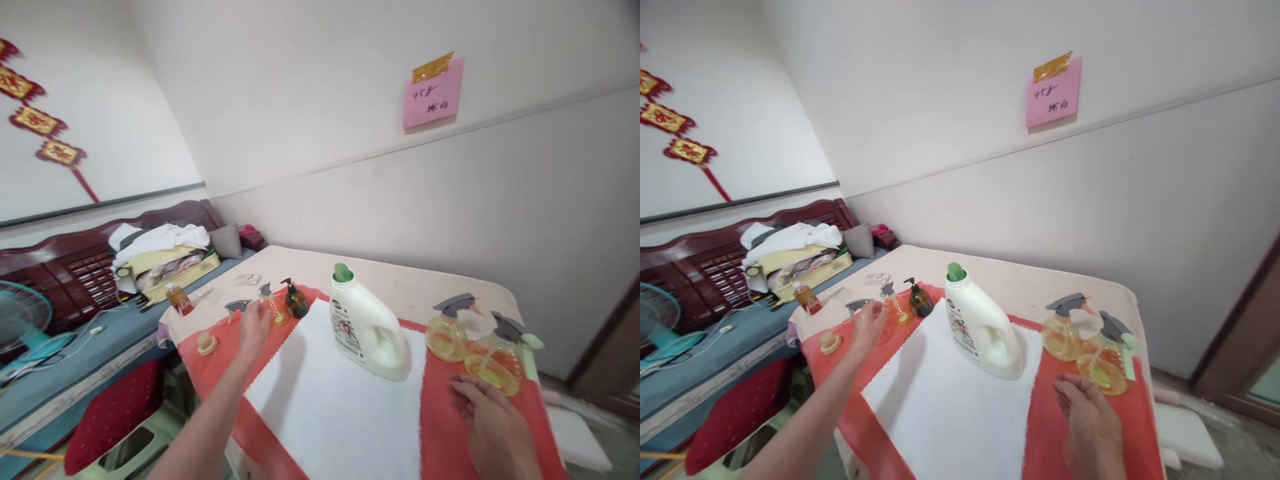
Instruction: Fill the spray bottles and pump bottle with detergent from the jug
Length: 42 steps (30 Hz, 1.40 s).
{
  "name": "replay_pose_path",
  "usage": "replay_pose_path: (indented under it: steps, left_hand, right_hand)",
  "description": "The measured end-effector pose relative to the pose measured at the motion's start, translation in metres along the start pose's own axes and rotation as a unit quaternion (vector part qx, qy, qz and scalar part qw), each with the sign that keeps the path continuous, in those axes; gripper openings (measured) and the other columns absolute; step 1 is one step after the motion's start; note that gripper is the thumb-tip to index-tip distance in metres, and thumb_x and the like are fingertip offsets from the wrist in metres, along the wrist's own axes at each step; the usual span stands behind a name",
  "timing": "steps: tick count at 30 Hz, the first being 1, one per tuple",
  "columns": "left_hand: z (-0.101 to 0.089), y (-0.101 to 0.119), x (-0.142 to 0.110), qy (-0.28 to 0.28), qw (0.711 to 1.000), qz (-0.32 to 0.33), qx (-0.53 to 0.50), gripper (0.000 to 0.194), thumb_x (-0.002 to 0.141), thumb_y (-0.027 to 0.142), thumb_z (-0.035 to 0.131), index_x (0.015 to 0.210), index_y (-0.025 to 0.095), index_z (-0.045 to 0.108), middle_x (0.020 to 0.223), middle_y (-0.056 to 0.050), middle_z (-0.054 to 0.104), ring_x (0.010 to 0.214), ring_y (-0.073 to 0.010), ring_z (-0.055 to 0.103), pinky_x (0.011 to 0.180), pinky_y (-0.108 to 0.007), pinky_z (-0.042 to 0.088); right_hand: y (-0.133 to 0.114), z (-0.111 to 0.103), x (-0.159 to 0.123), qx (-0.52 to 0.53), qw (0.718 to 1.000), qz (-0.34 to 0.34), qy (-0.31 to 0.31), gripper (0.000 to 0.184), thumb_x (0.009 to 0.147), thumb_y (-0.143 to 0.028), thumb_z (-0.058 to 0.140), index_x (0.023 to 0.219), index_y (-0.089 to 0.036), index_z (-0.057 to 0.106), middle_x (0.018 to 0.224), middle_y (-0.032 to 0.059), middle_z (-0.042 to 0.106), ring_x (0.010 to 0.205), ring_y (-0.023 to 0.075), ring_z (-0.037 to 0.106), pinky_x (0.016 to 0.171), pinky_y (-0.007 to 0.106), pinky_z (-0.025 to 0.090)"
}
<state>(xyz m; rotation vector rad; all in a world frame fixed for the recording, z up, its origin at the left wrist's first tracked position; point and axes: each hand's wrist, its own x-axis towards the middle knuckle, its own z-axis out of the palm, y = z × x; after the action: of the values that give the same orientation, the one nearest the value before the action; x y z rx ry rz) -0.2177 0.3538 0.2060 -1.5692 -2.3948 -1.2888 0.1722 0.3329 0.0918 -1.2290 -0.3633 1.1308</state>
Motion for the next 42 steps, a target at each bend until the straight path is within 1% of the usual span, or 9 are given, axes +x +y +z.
replay_pose_path:
  steps: [6, 13, 20, 24, 27, 31, 35, 40, 42]
  left_hand:
    - [0.01, 0.0, 0.059, 0.019, 0.995, -0.004, 0.095, 0.038, 0.078, 0.026, 0.056, 0.116, 0.018, 0.054, 0.125, -0.016, 0.055, 0.114, -0.0301, 0.052, 0.091, -0.041, 0.04]
    - [0.016, 0.009, 0.067, 0.004, 0.992, -0.044, 0.12, 0.018, 0.079, 0.026, 0.053, 0.09, 0.016, 0.064, 0.08, -0.014, 0.067, 0.086, -0.0326, 0.063, 0.074, -0.041, 0.042]
    - [-0.039, 0.048, 0.018, 0.061, 0.996, 0.0, 0.06, 0.029, 0.086, 0.037, 0.046, 0.101, 0.021, 0.065, 0.085, -0.008, 0.069, 0.083, -0.026, 0.063, 0.072, -0.034, 0.042]
    - [-0.054, 0.072, -0.046, 0.01, 0.983, -0.014, -0.184, 0.03, 0.077, 0.047, 0.061, 0.092, 0.022, 0.068, 0.078, -0.001, 0.068, 0.068, -0.0178, 0.059, 0.065, -0.027, 0.045]
    - [-0.044, 0.084, -0.088, -0.027, 0.949, -0.071, -0.305, 0.031, 0.072, 0.046, 0.068, 0.087, 0.019, 0.069, 0.074, 0.0, 0.066, 0.064, -0.015, 0.057, 0.06, -0.024, 0.045]
    - [-0.022, 0.087, -0.114, -0.052, 0.876, -0.161, -0.451, 0.031, 0.071, 0.042, 0.073, 0.092, 0.021, 0.069, 0.072, 0.001, 0.064, 0.06, -0.0119, 0.054, 0.054, -0.021, 0.044]
    - [0.001, 0.076, -0.125, -0.057, 0.8, -0.22, -0.555, 0.028, 0.079, 0.046, 0.062, 0.091, 0.022, 0.068, 0.08, -0.003, 0.067, 0.07, -0.0161, 0.062, 0.066, -0.029, 0.051]
    - [0.021, 0.076, -0.145, -0.298, 0.666, -0.226, -0.646, 0.043, 0.069, 0.041, 0.074, 0.106, 0.021, 0.065, 0.108, -0.012, 0.067, 0.102, -0.0275, 0.062, 0.086, -0.04, 0.049]
    - [0.025, 0.08, -0.15, -0.32, 0.642, -0.222, -0.66, 0.048, 0.072, 0.051, 0.07, 0.108, 0.02, 0.063, 0.108, -0.013, 0.068, 0.105, -0.0284, 0.061, 0.091, -0.042, 0.046]
  right_hand:
    - [0.001, 0.007, -0.005, -0.003, 1.0, 0.031, -0.003, 0.038, 0.044, -0.031, 0.075, 0.079, -0.022, 0.061, 0.085, -0.0039, 0.063, 0.085, 0.0116, 0.058, 0.075, 0.021, 0.049]
    - [-0.003, 0.014, -0.018, -0.012, 0.998, 0.041, -0.047, 0.035, 0.048, -0.032, 0.075, 0.077, -0.02, 0.061, 0.078, -0.0022, 0.063, 0.079, 0.0135, 0.058, 0.074, 0.025, 0.049]
    - [-0.001, 0.027, -0.042, -0.023, 0.973, 0.113, -0.202, 0.029, 0.06, -0.036, 0.078, 0.074, -0.02, 0.06, 0.076, -0.0021, 0.063, 0.075, 0.0134, 0.062, 0.075, 0.026, 0.048]
    - [-0.002, 0.037, -0.071, 0.018, 0.931, 0.193, -0.31, 0.046, 0.073, -0.056, 0.066, 0.1, -0.02, 0.06, 0.108, 0.0085, 0.066, 0.099, 0.0221, 0.064, 0.086, 0.038, 0.05]
    - [-0.004, 0.039, -0.092, 0.062, 0.874, 0.25, -0.413, 0.06, 0.078, -0.063, 0.056, 0.122, -0.023, 0.054, 0.122, 0.012, 0.061, 0.106, 0.0263, 0.062, 0.089, 0.047, 0.048]
    - [-0.003, 0.034, -0.105, 0.12, 0.798, 0.268, -0.527, 0.054, 0.074, -0.043, 0.068, 0.122, -0.022, 0.057, 0.124, 0.0102, 0.062, 0.11, 0.0248, 0.06, 0.095, 0.04, 0.044]
    - [-0.001, 0.034, -0.106, 0.169, 0.78, 0.306, -0.519, 0.049, 0.075, -0.043, 0.064, 0.118, -0.021, 0.06, 0.11, 0.0094, 0.069, 0.094, 0.0208, 0.066, 0.08, 0.033, 0.048]
    - [-0.005, 0.042, -0.112, 0.157, 0.802, 0.361, -0.449, 0.043, 0.068, -0.047, 0.07, 0.099, -0.017, 0.068, 0.093, 0.0081, 0.072, 0.08, 0.017, 0.065, 0.077, 0.03, 0.047]
    - [-0.003, 0.044, -0.117, 0.132, 0.809, 0.357, -0.448, 0.041, 0.07, -0.046, 0.069, 0.098, -0.016, 0.069, 0.093, 0.009, 0.071, 0.08, 0.0171, 0.064, 0.081, 0.031, 0.046]
